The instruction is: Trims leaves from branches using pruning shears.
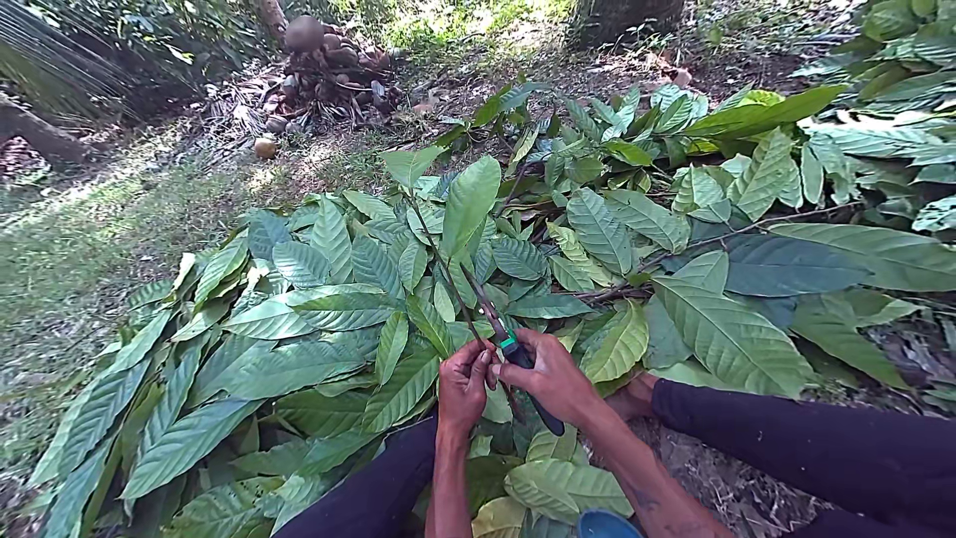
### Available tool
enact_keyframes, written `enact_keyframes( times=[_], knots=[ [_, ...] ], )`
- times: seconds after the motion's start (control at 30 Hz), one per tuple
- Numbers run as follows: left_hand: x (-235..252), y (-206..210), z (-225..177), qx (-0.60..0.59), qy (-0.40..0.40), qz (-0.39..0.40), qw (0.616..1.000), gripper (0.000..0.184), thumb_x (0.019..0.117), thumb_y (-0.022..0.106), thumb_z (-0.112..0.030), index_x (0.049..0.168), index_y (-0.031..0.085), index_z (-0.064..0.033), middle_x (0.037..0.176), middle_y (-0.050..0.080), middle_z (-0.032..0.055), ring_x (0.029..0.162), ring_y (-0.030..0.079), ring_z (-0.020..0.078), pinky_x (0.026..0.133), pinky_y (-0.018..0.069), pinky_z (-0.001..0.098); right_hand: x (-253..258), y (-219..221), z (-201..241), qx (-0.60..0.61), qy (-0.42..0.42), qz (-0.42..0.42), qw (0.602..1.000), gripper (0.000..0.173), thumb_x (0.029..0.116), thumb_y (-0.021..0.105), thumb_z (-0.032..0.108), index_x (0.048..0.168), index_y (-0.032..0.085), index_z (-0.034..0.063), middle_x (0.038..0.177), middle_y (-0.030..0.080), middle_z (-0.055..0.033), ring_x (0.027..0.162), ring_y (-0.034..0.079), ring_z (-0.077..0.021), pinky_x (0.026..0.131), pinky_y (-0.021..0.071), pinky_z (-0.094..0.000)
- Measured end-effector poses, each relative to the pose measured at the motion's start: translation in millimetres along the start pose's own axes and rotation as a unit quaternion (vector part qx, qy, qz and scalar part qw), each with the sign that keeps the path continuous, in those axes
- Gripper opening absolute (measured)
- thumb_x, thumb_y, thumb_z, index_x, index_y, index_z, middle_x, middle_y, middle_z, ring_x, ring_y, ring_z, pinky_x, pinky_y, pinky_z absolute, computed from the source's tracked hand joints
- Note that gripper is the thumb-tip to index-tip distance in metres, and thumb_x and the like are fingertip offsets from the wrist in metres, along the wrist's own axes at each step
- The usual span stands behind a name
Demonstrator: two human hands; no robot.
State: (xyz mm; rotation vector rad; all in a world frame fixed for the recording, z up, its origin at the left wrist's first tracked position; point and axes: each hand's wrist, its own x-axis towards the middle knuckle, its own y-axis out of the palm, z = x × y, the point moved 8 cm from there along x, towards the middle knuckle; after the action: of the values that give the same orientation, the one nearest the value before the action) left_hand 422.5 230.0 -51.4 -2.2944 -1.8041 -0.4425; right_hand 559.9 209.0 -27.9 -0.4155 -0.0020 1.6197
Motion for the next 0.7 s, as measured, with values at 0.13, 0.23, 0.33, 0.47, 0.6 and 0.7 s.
enact_keyframes(
  times=[0.13, 0.23, 0.33, 0.47, 0.6, 0.7],
  knots=[
    [-1.5, 0.7, 1.5, -0.007, -0.001, -0.002, 1.0, 0.019, 0.098, 0.05, 0.002, 0.102, 0.068, 0.0023, 0.07, 0.067, -0.0073, 0.056, 0.059, -0.0021, 0.054, 0.0529, 0.0163, 6.0, -1.7, 9.2, -0.029, 0.004, 0.003, 1.0, 0.039, 0.0826, 0.073, 0.036, 0.11, 0.067, 0.0086, 0.084, 0.065, 0.0007, 0.073, 0.062, -0.0095, 0.07, 0.0521, -0.0319],
    [-2.0, 1.4, 0.8, -0.006, 0.004, -0.002, 1.0, 0.019, 0.0978, 0.05, 0.003, 0.101, 0.068, 0.0019, 0.071, 0.067, -0.0079, 0.057, 0.06, -0.0026, 0.055, 0.0532, 0.0159, 6.4, -0.3, 8.6, -0.033, 0.003, 0.009, 0.999, 0.04, 0.0818, 0.073, 0.037, 0.11, 0.067, 0.0092, 0.084, 0.065, 0.001, 0.074, 0.063, -0.0093, 0.07, 0.0525, -0.0319],
    [-2.4, 2.2, -0.3, -0.003, 0.007, -0.002, 1.0, 0.018, 0.0966, 0.051, 0.003, 0.101, 0.068, 0.0023, 0.073, 0.068, -0.0079, 0.058, 0.06, -0.0029, 0.057, 0.0535, 0.0156, 5.8, 1.0, 6.4, -0.034, 0.006, 0.013, 0.999, 0.04, 0.0811, 0.073, 0.038, 0.109, 0.067, 0.0097, 0.084, 0.065, 0.001, 0.074, 0.063, -0.0093, 0.07, 0.0527, -0.0324],
    [-2.6, 3.2, 0.5, -0.003, 0.008, 0.002, 1.0, 0.018, 0.0972, 0.051, 0.002, 0.101, 0.069, 0.0025, 0.072, 0.068, -0.0076, 0.057, 0.059, -0.0027, 0.055, 0.0529, 0.0158, 6.2, 1.6, 5.3, -0.03, 0.002, 0.011, 0.999, 0.038, 0.0813, 0.073, 0.037, 0.107, 0.068, 0.0098, 0.084, 0.066, 0.0016, 0.073, 0.063, -0.0082, 0.07, 0.0524, -0.0311],
    [-2.0, 4.1, 0.3, -0.004, 0.005, 0.0, 1.0, 0.018, 0.0968, 0.051, 0.003, 0.102, 0.069, 0.0029, 0.072, 0.068, -0.0081, 0.057, 0.059, -0.003, 0.056, 0.0527, 0.0154, 6.8, 1.1, 4.9, -0.01, -0.005, 0.005, 1.0, 0.029, 0.0818, 0.073, 0.034, 0.099, 0.068, 0.0101, 0.077, 0.065, 0.0035, 0.065, 0.062, -0.006, 0.064, 0.0529, -0.0276],
    [-2.6, 3.8, 1.3, -0.014, 0.0, 0.003, 1.0, 0.019, 0.0983, 0.05, 0.002, 0.103, 0.069, 0.0018, 0.072, 0.068, -0.008, 0.058, 0.06, -0.0027, 0.056, 0.0528, 0.0155, 6.1, 0.8, 5.1, 0.033, -0.012, -0.007, 0.999, 0.02, 0.0841, 0.073, 0.028, 0.091, 0.068, 0.0096, 0.068, 0.064, 0.0046, 0.054, 0.059, -0.0044, 0.055, 0.0519, -0.0233]
  ],
)
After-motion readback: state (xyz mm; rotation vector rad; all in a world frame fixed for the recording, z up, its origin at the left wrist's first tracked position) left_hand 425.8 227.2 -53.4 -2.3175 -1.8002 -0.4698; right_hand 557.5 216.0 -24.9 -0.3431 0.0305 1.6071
